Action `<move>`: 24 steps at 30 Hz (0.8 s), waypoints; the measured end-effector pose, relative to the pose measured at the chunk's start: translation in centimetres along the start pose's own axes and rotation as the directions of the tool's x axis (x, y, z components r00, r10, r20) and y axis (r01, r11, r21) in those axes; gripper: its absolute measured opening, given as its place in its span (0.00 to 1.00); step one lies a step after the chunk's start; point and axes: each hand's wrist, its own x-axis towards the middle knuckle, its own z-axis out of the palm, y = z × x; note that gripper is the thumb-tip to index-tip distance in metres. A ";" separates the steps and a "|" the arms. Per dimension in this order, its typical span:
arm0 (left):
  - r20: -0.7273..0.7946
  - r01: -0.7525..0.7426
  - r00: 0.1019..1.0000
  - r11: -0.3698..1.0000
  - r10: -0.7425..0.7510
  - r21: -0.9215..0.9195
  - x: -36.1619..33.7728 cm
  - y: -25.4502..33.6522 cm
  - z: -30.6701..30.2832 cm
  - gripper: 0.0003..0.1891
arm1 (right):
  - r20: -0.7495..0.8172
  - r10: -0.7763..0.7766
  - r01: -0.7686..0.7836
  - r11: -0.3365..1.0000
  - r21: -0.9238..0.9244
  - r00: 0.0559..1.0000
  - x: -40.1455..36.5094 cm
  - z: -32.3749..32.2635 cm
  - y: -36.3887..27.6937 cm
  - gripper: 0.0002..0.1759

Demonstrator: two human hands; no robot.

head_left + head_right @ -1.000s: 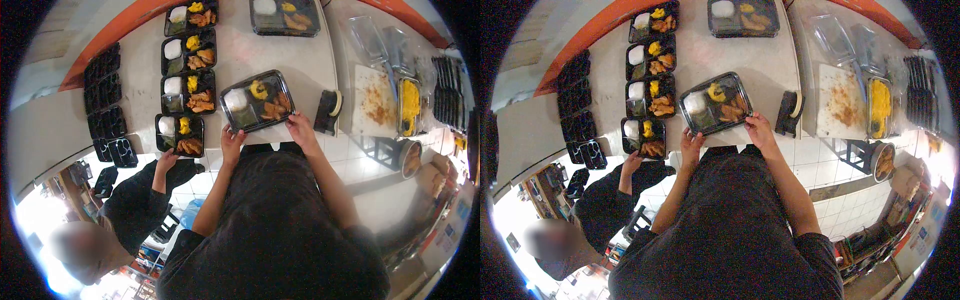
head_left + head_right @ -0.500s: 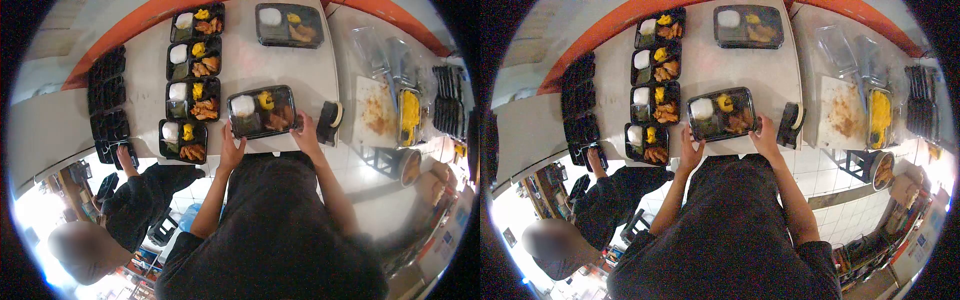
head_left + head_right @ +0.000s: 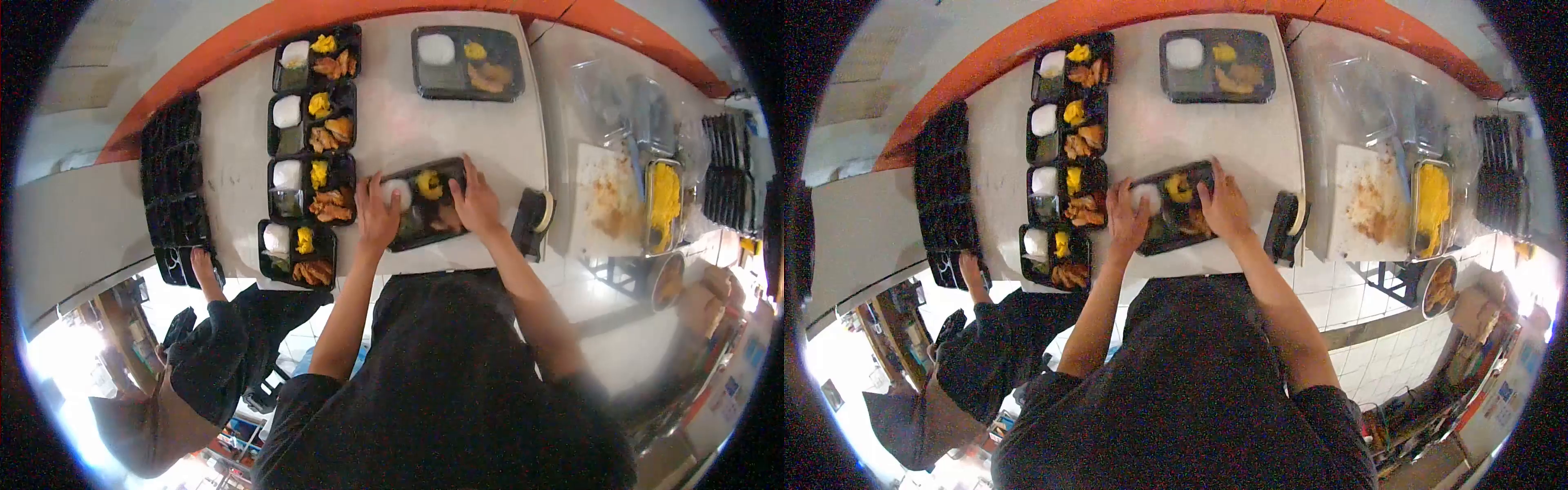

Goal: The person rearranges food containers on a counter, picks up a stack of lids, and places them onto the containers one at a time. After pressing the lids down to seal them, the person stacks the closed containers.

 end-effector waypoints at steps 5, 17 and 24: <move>0.011 0.381 0.920 0.890 -0.391 -0.249 -3.5 0.5 0.5 0.30 | -0.068 0.086 -0.084 0.996 0.031 0.994 -0.9 2.5 4.5 0.26; -0.121 -0.011 0.991 0.890 -0.050 -0.455 18.4 9.3 -6.0 0.23 | -0.253 0.175 -0.029 0.870 0.492 0.951 10.8 -13.1 -1.1 0.33; -0.074 0.082 0.993 0.992 -0.089 -0.092 30.8 8.2 3.0 0.25 | -0.417 0.139 -0.146 0.989 0.015 0.898 24.6 -15.6 1.4 0.22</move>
